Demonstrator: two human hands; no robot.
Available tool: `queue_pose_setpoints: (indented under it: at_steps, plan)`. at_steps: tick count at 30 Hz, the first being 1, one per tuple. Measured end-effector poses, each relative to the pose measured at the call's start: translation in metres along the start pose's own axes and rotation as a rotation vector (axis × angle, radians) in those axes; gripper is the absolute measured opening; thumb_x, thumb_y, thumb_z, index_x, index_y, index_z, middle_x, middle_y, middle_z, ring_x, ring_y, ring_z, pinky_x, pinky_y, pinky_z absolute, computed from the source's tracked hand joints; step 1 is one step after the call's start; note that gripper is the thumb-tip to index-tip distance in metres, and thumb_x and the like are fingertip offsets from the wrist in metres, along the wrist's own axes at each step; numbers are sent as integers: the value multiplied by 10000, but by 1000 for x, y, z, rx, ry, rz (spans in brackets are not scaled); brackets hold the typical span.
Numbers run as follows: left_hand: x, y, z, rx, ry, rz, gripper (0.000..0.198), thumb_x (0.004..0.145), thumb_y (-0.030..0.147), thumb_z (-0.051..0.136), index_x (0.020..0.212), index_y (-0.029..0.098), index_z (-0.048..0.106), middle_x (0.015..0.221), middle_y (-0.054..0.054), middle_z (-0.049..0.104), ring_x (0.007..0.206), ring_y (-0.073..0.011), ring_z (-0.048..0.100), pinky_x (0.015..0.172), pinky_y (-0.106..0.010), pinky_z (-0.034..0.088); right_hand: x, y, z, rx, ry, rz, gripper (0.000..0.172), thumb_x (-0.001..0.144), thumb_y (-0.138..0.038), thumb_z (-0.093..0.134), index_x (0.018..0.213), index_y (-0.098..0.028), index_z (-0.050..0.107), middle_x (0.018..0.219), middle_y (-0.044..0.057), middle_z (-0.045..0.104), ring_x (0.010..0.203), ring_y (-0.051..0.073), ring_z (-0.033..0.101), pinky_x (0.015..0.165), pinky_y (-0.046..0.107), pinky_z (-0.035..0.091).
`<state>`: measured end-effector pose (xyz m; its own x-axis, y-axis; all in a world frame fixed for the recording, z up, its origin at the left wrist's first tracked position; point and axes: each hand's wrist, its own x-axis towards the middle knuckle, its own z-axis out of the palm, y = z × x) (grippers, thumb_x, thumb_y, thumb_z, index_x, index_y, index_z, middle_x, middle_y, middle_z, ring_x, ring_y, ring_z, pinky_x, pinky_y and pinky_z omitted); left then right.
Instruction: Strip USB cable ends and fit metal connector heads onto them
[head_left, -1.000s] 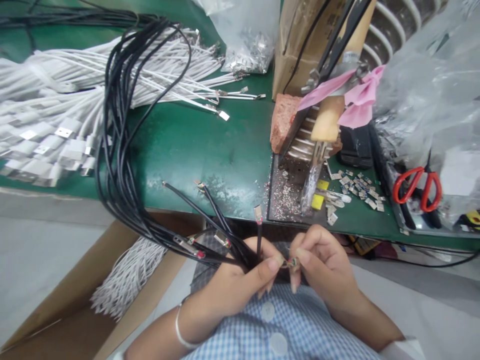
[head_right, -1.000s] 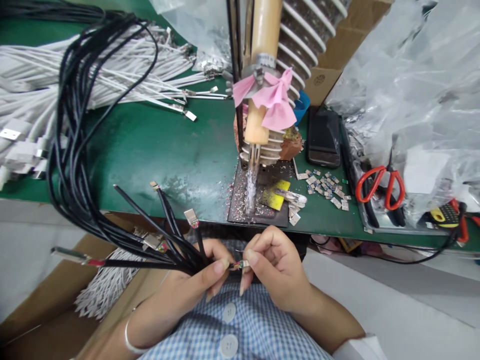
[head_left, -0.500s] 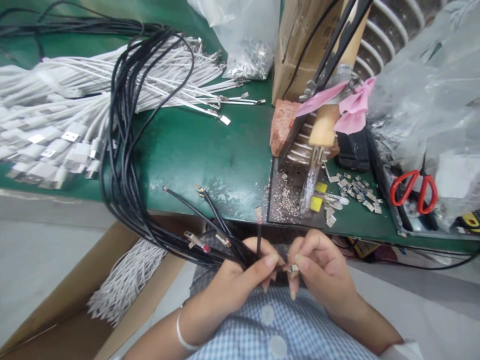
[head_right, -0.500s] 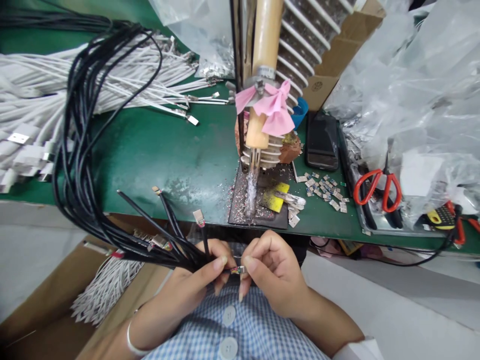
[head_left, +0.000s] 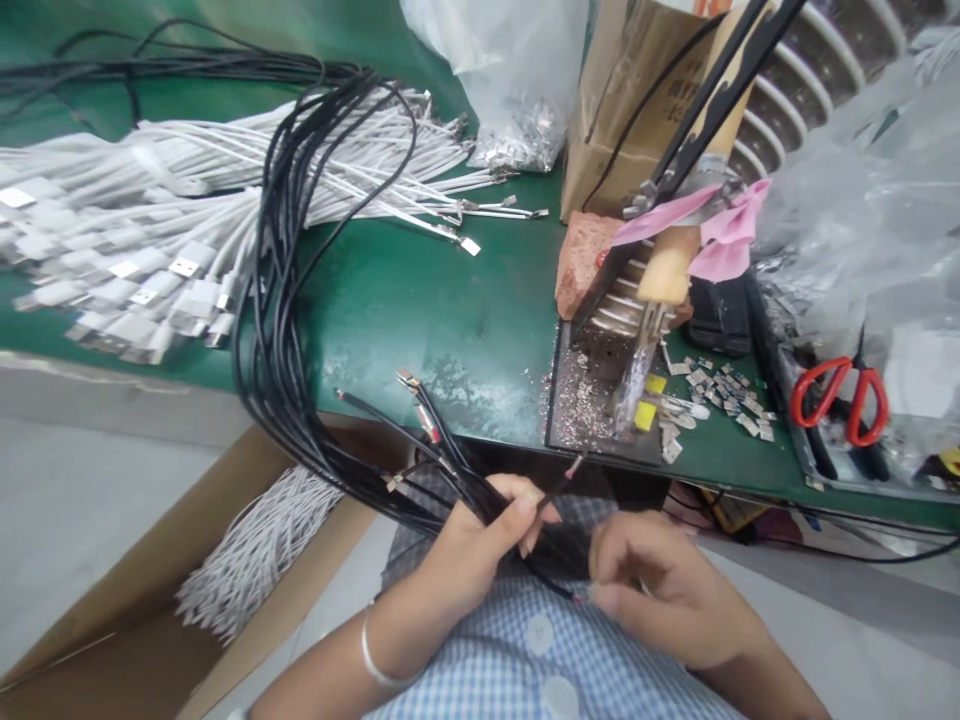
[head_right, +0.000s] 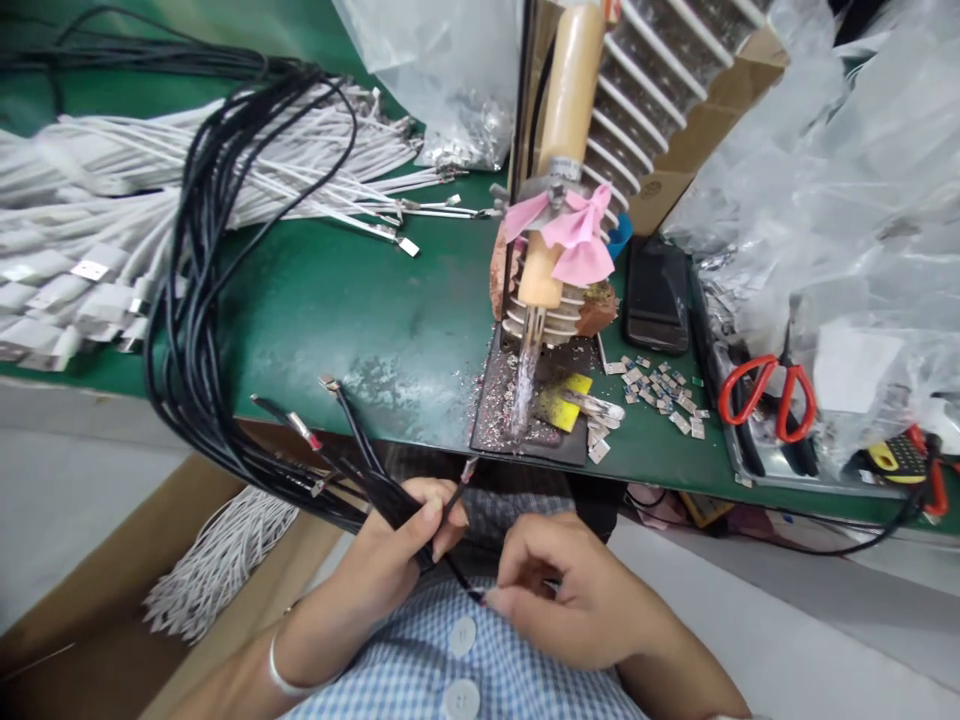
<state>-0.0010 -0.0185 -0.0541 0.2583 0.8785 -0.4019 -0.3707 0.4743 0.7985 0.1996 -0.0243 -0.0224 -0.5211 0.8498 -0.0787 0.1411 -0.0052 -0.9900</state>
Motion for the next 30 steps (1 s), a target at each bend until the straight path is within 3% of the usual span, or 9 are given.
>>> queue_pose_setpoints:
  at_steps: [3,7,9,11,17,23,30]
  plan:
    - [-2,-1,-2,5,-26,-71,548,756,673,746,713,132,669,537,46,452,472,-75,336,471,-225,257,-6,-3,-8,-68,-6,39,198,958,-339,597,815,-203,585,632,-30,558,555,106,509,515,216,406]
    - [-5,-2,-4,0,-98,-129,542,776,665,733,714,133,652,498,72,382,449,-59,264,439,-209,166,-6,1,-4,115,313,13,180,992,-355,565,877,-219,585,603,-42,552,499,98,488,476,196,406]
    - [-6,-1,-4,10,-147,-156,546,783,670,723,713,133,652,487,77,361,441,-55,243,431,-207,141,-2,0,0,88,479,-24,106,954,-329,636,933,-226,646,606,-40,565,482,96,484,455,190,403]
    - [-7,1,-4,34,-177,-185,556,777,680,720,709,133,652,502,70,380,440,-54,243,424,-208,131,4,-3,2,23,546,-70,87,914,-309,689,958,-234,701,631,-26,597,483,100,500,448,195,416]
    - [-9,7,-1,58,-191,-206,566,785,690,705,685,138,629,474,87,334,424,-49,218,413,-210,107,12,-9,2,-42,490,-95,176,930,-231,619,763,-198,665,613,-17,593,492,99,513,465,192,429]
    - [-10,8,0,66,-198,-207,569,789,697,694,692,142,620,473,83,363,425,-46,222,414,-204,119,9,-3,2,-8,488,-9,201,936,-248,590,742,-199,603,621,-26,557,516,98,482,490,194,404]
    - [-9,8,-1,94,-216,-177,568,827,694,655,746,132,676,458,74,399,408,-51,285,424,-200,182,11,-2,3,6,452,-26,186,939,-223,586,754,-208,579,626,-41,512,512,86,439,481,182,372]
